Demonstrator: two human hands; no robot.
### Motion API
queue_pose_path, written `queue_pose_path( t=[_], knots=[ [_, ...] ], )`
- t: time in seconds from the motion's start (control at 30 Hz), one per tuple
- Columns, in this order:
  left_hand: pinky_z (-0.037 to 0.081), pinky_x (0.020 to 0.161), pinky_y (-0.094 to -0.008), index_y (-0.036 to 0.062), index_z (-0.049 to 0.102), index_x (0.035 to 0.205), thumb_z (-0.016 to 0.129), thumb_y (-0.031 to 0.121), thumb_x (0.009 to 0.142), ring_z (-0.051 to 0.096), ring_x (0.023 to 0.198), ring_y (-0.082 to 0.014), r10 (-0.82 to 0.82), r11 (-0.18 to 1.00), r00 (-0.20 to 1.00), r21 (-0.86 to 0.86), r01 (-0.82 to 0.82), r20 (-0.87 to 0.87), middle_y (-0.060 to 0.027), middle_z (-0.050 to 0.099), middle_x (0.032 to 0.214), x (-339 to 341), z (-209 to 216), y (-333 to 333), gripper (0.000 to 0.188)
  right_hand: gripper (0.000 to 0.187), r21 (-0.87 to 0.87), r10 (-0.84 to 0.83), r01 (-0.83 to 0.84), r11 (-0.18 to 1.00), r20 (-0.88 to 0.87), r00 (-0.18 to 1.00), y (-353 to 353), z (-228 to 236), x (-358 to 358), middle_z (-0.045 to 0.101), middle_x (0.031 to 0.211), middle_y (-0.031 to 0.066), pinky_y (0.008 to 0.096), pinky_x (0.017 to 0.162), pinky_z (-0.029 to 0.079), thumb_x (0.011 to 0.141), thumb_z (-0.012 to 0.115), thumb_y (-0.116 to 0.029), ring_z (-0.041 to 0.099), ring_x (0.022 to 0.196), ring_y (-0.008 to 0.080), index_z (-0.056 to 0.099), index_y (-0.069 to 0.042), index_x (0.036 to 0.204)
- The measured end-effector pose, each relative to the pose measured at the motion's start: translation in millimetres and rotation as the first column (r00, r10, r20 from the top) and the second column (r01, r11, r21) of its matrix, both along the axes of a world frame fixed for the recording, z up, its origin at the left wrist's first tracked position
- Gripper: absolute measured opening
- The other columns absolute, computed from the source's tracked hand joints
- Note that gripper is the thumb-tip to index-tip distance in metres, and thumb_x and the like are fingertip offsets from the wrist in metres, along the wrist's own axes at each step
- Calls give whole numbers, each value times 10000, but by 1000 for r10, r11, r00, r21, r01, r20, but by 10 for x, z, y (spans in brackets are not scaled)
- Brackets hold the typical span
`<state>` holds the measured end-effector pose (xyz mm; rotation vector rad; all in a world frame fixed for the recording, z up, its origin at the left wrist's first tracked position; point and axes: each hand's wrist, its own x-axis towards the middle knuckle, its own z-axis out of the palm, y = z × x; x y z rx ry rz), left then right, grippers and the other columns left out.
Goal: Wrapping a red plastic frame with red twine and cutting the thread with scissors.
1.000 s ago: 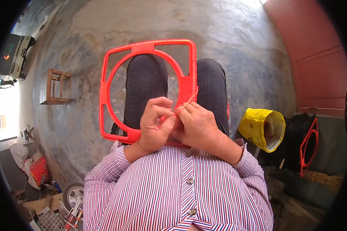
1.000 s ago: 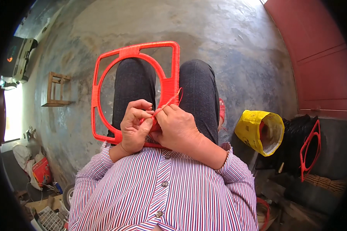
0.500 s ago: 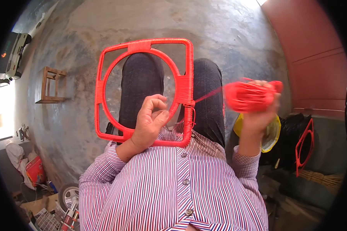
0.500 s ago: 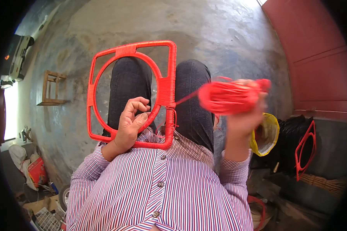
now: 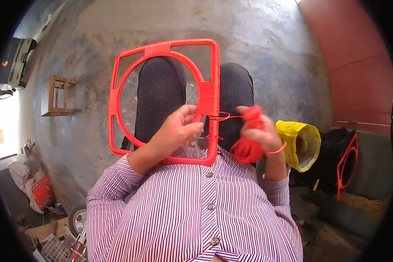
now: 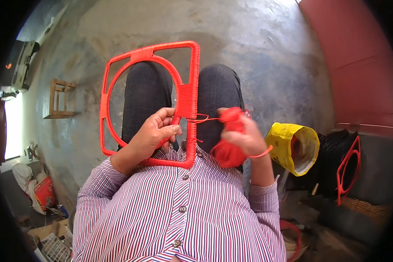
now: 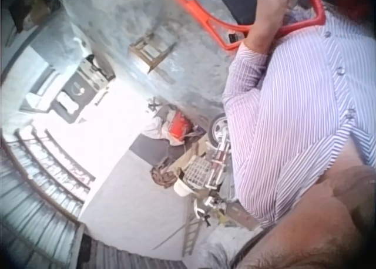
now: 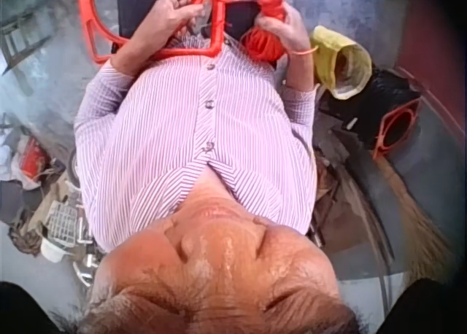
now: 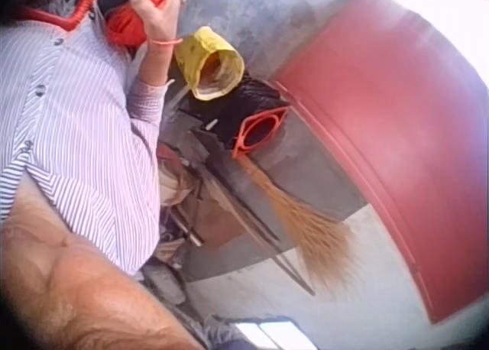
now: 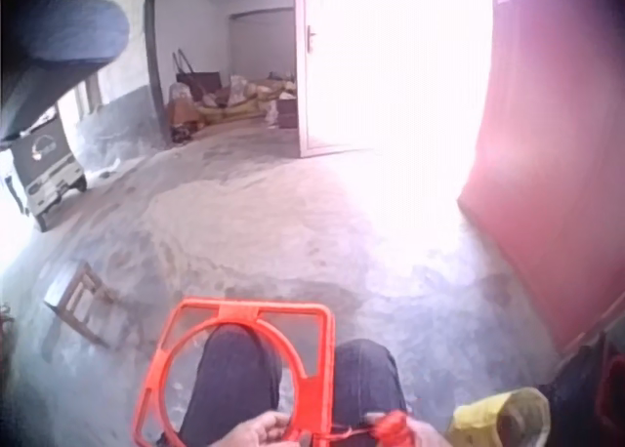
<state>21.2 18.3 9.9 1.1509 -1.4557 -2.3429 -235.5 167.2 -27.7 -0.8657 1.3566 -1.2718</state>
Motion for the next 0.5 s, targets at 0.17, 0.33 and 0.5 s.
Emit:
queue_pose_path(
  t=[0.17, 0.33, 0.5],
  knots=[
    [370, 488, -151, 40, 548, 1309, 569, 188, 1047, 475, 567, -8, -106, 989, 993, 99, 110, -49, 23, 612, 794, 23, 59, -80, 301, 273, 63, 148, -142, 988, -100, 984, -169, 18, -36, 633, 870, -17, 268, 731, 483, 780, 727, -124, 559, 766, 66, 665, -20, 1024],
    [311, 425, -163, 50, 588, 1252, 536, 230, 1069, 415, 488, -2, -171, 975, 985, 148, 168, 7, 35, 578, 704, 17, 204, -125, 262, 143, -77, -181, 208, 975, 267, 946, -2, 64, -222, 706, 943, 109, 310, 804, 548, 806, 618, -79, 669, 827, 146, 649, -6, 925],
    [295, 388, -182, 52, 607, 1165, 577, 242, 1044, 409, 442, -27, -76, 950, 997, 301, 77, -17, 18, 581, 697, -27, 63, -119, 227, 293, -207, -73, 336, 919, 746, 662, -14, 107, 171, 648, 1172, 199, 458, 925, 550, 831, 622, -188, 640, 1074, 336, 521, -48, 1068]
  ],
)
